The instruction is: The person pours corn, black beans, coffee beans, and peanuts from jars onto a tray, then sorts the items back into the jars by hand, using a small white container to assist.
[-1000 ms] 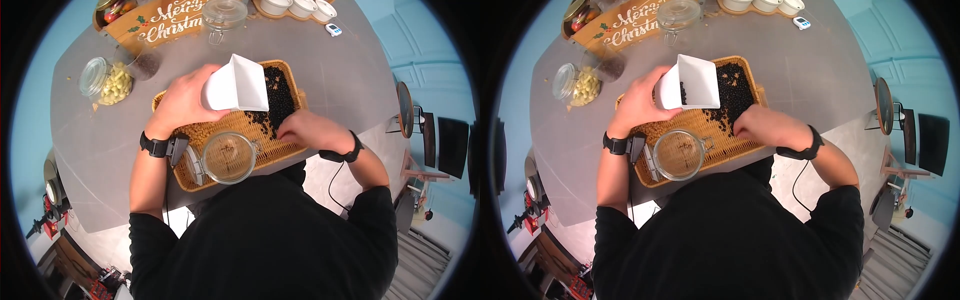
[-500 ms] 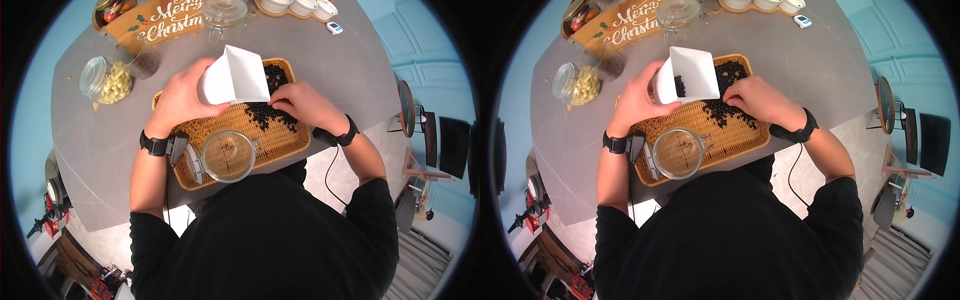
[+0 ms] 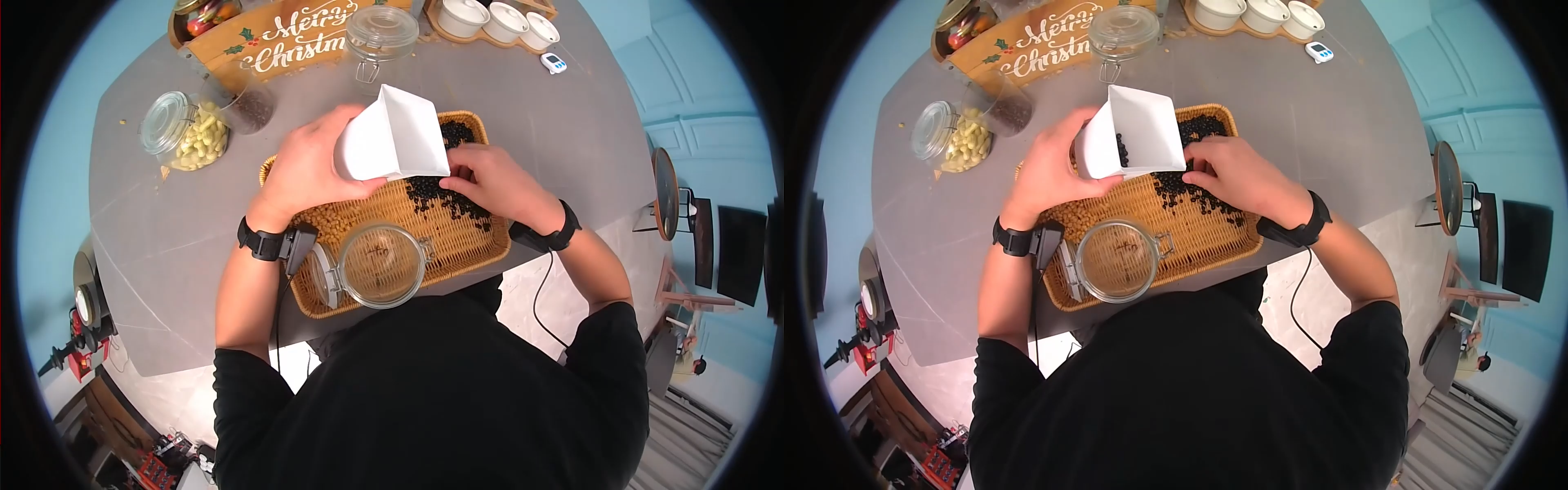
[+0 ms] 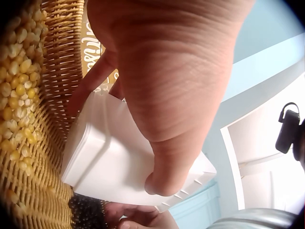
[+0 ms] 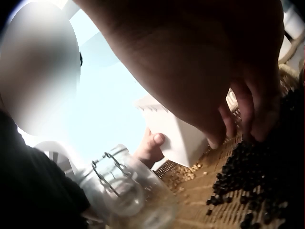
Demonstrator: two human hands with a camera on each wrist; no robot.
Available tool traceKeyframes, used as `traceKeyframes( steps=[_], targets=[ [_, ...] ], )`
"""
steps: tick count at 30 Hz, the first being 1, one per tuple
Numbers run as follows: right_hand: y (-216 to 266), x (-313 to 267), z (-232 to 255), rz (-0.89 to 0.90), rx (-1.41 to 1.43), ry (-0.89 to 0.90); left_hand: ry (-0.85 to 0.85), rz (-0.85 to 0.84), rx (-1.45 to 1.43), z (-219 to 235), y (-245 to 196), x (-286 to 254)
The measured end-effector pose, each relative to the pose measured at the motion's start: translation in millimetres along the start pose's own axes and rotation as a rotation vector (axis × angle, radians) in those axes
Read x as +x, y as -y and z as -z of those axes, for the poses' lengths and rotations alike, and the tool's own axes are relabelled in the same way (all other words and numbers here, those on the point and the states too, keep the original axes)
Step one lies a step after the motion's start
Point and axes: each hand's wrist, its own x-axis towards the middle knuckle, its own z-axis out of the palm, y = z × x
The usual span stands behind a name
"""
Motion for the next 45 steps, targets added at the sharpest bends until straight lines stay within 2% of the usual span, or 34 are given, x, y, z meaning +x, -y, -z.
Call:
traceKeyframes(
  steps=[3,6,9,12,18,28,30,33,36,39,42,43,45],
  targets=[
    [-10,-4,-19,0.247,-0.304,-0.213,0.029,0.010,0.014,0,1,-1],
    [-5,-4,-35,0.215,-0.479,-0.127,0.046,0.008,0.022,-1,1,-2],
    [-14,-1,-38,0.272,-0.476,-0.125,0.052,-0.002,0.019,-1,2,-2],
    [-17,-1,-34,0.224,-0.396,-0.111,0.054,-0.008,0.026,-1,1,-2],
    [-28,4,-33,0.253,-0.318,-0.182,0.072,-0.005,0.046,0,1,-2],
    [-44,16,-19,0.245,-0.178,-0.200,0.070,-0.018,0.057,-1,0,-2],
    [-35,12,-4,0.246,-0.187,-0.244,0.071,-0.020,0.052,-1,1,-2],
    [0,1,28,0.102,-0.151,-0.246,0.063,-0.039,0.045,-3,2,-2],
    [33,-3,44,0.089,-0.038,-0.314,0.060,-0.066,0.047,-2,1,-3],
    [53,10,44,0.335,-0.134,-0.286,0.100,-0.060,0.006,-2,-3,0],
    [63,32,31,0.521,-0.086,-0.202,0.128,-0.006,-0.069,-1,-3,-1],
    [66,37,29,0.549,-0.058,-0.168,0.121,0.014,-0.107,-3,-2,-2],
    [67,34,32,0.558,-0.061,-0.227,0.100,0.031,-0.143,-2,0,-2]
  ],
)
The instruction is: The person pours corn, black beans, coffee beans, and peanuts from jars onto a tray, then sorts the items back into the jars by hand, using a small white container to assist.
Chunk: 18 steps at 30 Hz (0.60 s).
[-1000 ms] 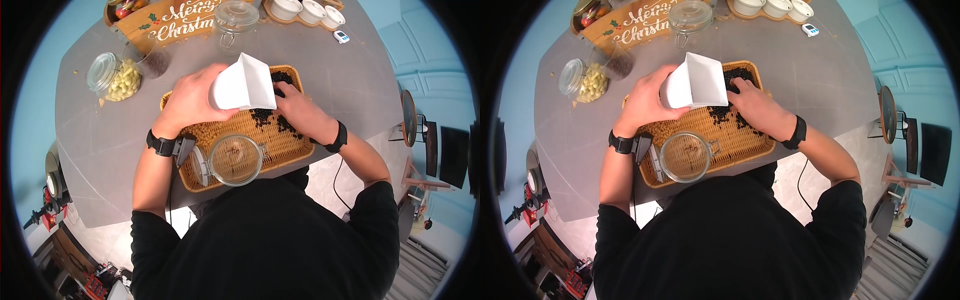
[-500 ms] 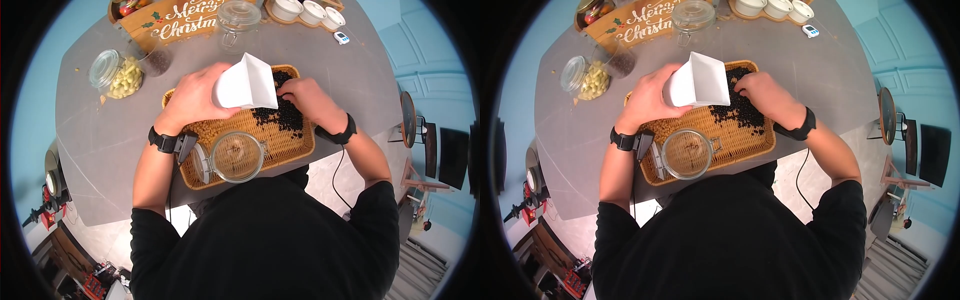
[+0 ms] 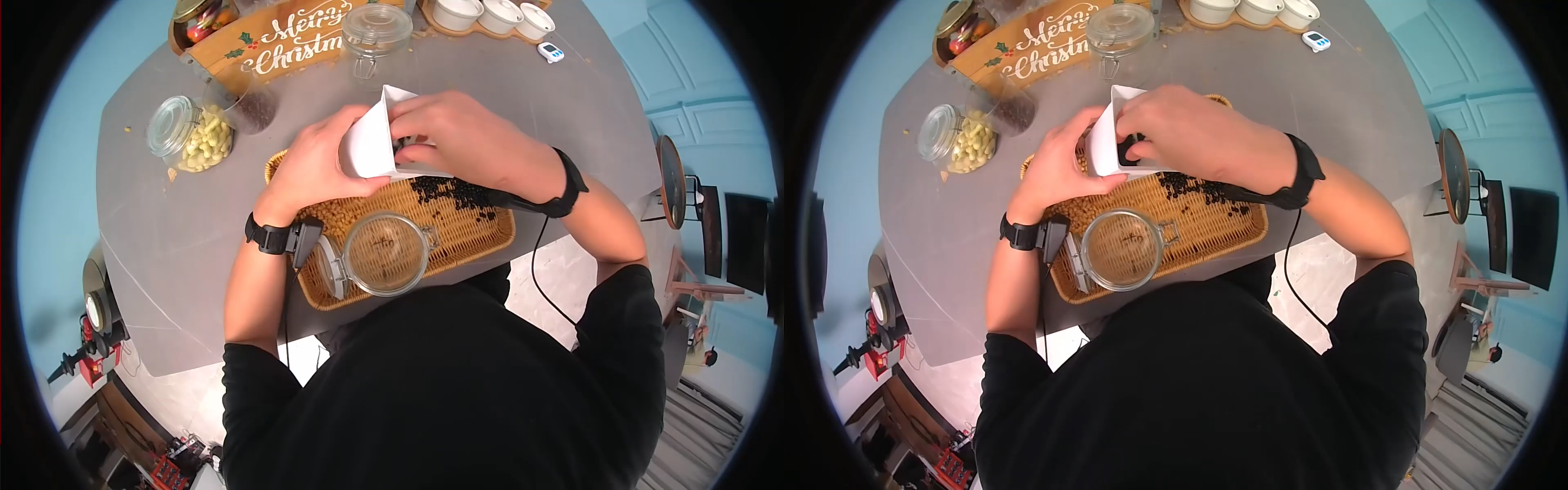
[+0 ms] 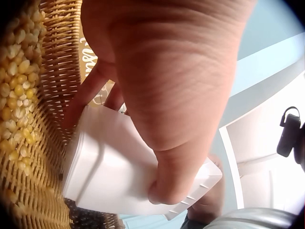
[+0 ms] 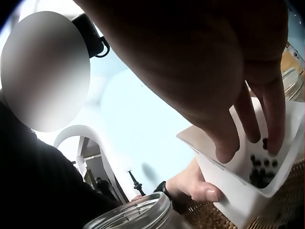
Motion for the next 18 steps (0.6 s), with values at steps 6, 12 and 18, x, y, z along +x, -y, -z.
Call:
traceKeyframes(
  steps=[6,12,18],
  targets=[
    [-9,-31,15,-0.308,0.115,-0.351,-0.112,0.078,-0.065,0,2,-1],
    [-30,-63,-30,-0.256,-0.164,0.068,-0.227,0.045,-0.037,3,3,2],
    [-44,-71,-62,0.118,-0.404,0.274,-0.200,0.047,-0.031,3,1,2]
  ],
)
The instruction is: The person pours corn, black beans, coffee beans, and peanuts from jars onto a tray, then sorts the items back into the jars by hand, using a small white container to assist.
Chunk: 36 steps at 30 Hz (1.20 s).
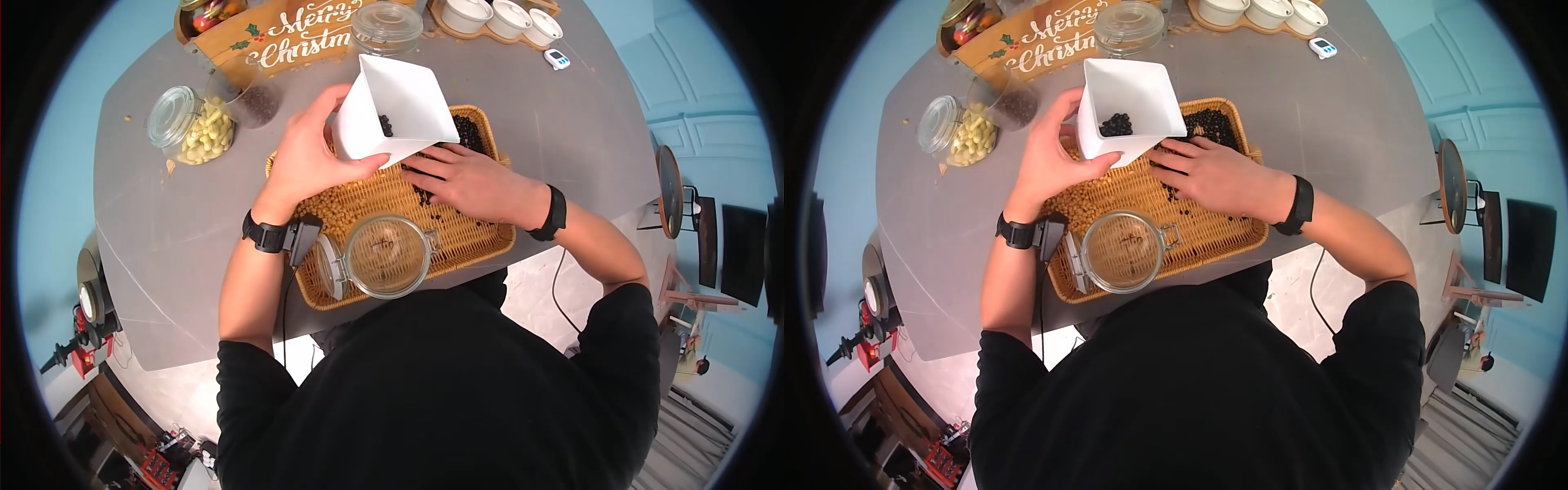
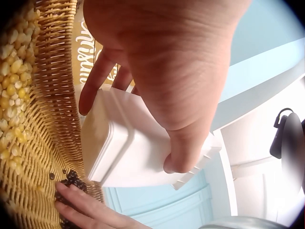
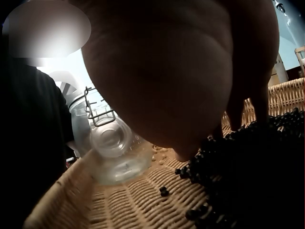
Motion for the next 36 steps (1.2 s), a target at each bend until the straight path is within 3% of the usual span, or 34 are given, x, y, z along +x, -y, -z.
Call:
traceKeyframes(
  steps=[7,13,19,22,25,28,31,34,36],
  targets=[
    [-7,-14,21,-0.147,-0.049,0.119,-0.032,-0.018,0.014,1,3,0],
    [-4,28,8,0.192,-0.077,-0.091,-0.026,0.006,0.001,1,-2,1],
    [-9,2,4,0.046,-0.047,0.053,-0.063,-0.056,0.028,0,3,0],
    [-5,-20,9,-0.117,-0.072,0.106,-0.057,-0.036,0.022,0,3,-2],
    [6,-24,13,-0.083,-0.083,0.085,-0.040,-0.033,0.008,-3,5,-1],
    [15,-20,7,0.081,-0.064,0.116,-0.026,-0.016,0.014,-1,2,0],
    [17,-27,4,0.053,-0.087,0.191,-0.024,-0.020,0.033,-1,3,0],
    [11,-38,14,-0.106,-0.120,0.232,-0.028,-0.034,0.043,-1,3,0],
    [11,-41,18,-0.170,-0.036,0.175,-0.022,-0.037,0.036,-3,1,0]
  ],
)
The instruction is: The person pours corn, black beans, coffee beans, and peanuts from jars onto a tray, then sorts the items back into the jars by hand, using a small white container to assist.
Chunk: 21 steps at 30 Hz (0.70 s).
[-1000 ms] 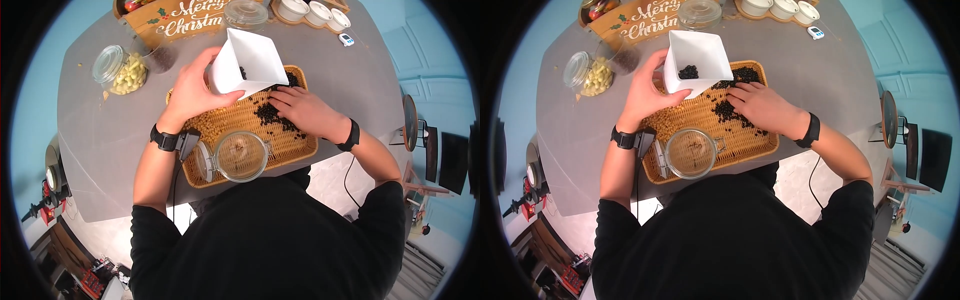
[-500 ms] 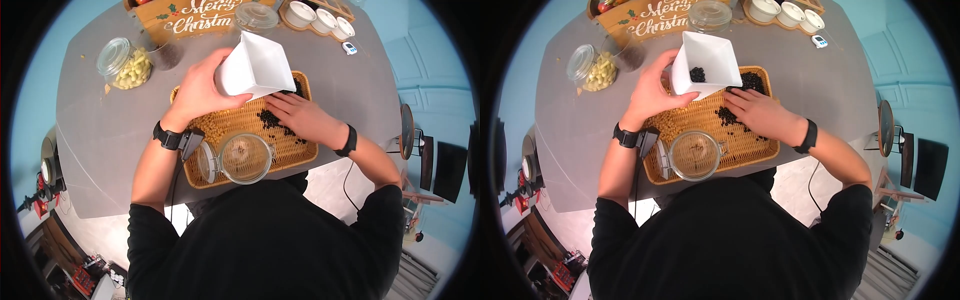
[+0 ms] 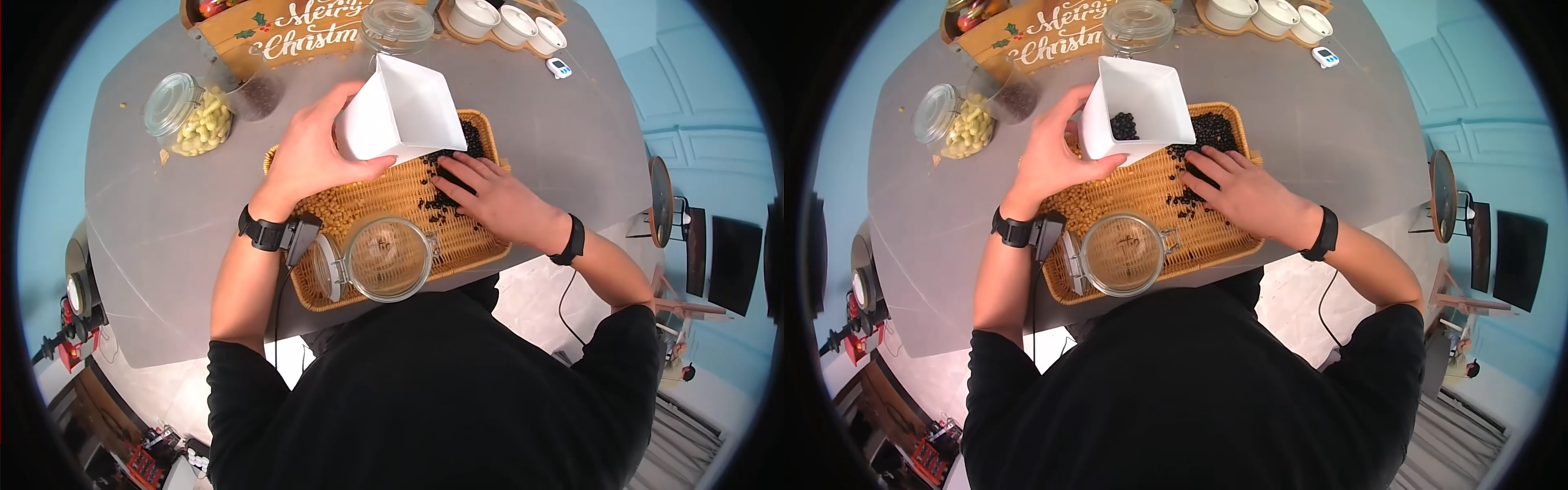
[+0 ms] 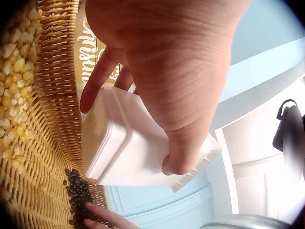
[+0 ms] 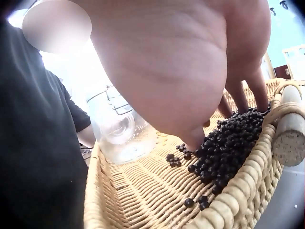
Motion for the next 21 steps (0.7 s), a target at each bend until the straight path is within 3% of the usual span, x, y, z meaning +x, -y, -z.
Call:
traceKeyframes(
  steps=[10,13,21],
  targets=[
    [-6,21,-2,-0.115,0.051,0.020,0.129,0.006,0.004,-1,-2,-3],
    [-18,28,-10,-0.074,0.080,-0.089,0.166,-0.043,0.049,1,-3,-3],
    [-24,29,-10,-0.122,0.106,-0.137,0.168,-0.092,0.101,0,-2,-2]
  ],
)
